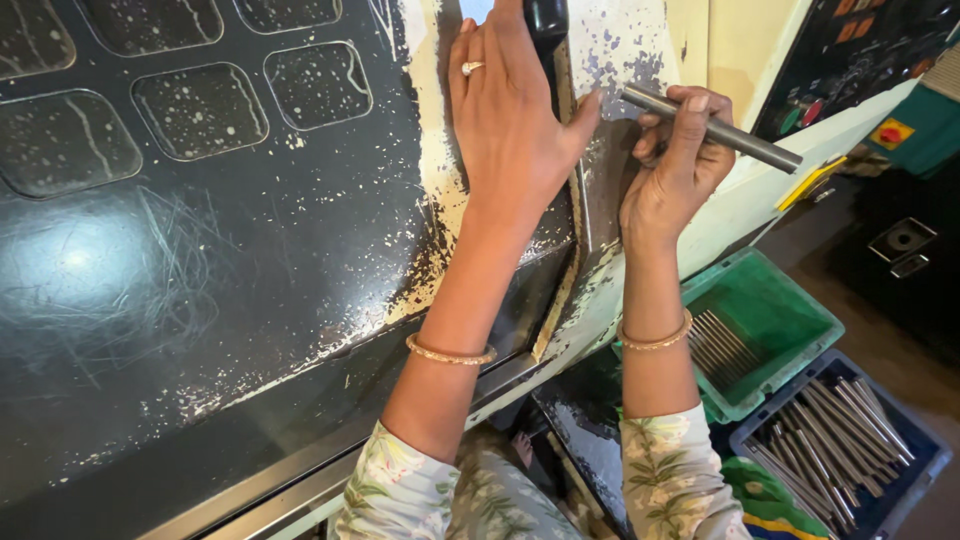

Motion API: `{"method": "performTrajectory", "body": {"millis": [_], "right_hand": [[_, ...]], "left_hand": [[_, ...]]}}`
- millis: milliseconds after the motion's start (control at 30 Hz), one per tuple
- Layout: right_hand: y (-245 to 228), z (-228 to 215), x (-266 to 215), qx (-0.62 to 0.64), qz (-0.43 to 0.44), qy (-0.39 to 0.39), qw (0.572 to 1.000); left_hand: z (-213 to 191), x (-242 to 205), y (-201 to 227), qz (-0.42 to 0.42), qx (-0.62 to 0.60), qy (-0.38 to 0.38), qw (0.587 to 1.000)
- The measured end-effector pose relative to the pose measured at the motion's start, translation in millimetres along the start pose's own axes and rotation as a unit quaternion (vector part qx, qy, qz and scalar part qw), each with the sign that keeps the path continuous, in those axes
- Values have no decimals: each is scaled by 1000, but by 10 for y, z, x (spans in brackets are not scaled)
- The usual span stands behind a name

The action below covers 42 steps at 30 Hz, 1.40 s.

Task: The person repeatedly picks up metal rods from a green bin, inserts them into a machine, and operates a lever to process them. The person then removes the rods and places them into a blue bin. This cycle is repeated multiple times.

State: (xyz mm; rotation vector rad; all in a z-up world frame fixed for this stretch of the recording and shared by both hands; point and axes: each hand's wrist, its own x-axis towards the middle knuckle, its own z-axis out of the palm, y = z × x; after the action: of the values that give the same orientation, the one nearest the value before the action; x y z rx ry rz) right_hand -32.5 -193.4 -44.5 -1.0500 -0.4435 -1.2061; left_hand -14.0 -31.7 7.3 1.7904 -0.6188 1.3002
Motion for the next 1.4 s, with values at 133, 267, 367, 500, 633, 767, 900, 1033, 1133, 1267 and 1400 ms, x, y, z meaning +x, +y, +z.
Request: {"method": "performTrajectory", "body": {"millis": [133,267,367,500,633,767,900,1033,1133,1267,1400], "right_hand": [[10,-5,5,6,1,3,1000],[14,-13,9,8,4,3,1000],[19,-17,9,10,4,6,1000],[21,-14,18,13,4,3,1000],[25,-17,18,15,1,-1,1000],[31,-23,15,10,-4,-1,1000],[29,-17,20,16,1,-1,1000],[31,-24,17,13,2,3,1000],[32,-24,16,18,4,1,1000],[30,-21,18,23,5,-4,1000],[23,-22,14,17,3,-2,1000]], "left_hand": [[-19,-9,-45,14,3,-6,1000],[-56,0,-86,21,-21,-17,999],[-70,1,-85,15,-35,-29,999],[-86,4,-83,32,-37,-14,999],[-83,-1,-96,37,-43,-11,998],[-46,-8,-98,36,-32,3,999],[6,-1,-81,22,-26,17,999],[24,-30,-113,42,-28,35,998],[38,-43,-136,38,-18,27,999],[10,-36,-162,62,-29,27,997],[-31,-31,-136,50,-53,14,997]]}}
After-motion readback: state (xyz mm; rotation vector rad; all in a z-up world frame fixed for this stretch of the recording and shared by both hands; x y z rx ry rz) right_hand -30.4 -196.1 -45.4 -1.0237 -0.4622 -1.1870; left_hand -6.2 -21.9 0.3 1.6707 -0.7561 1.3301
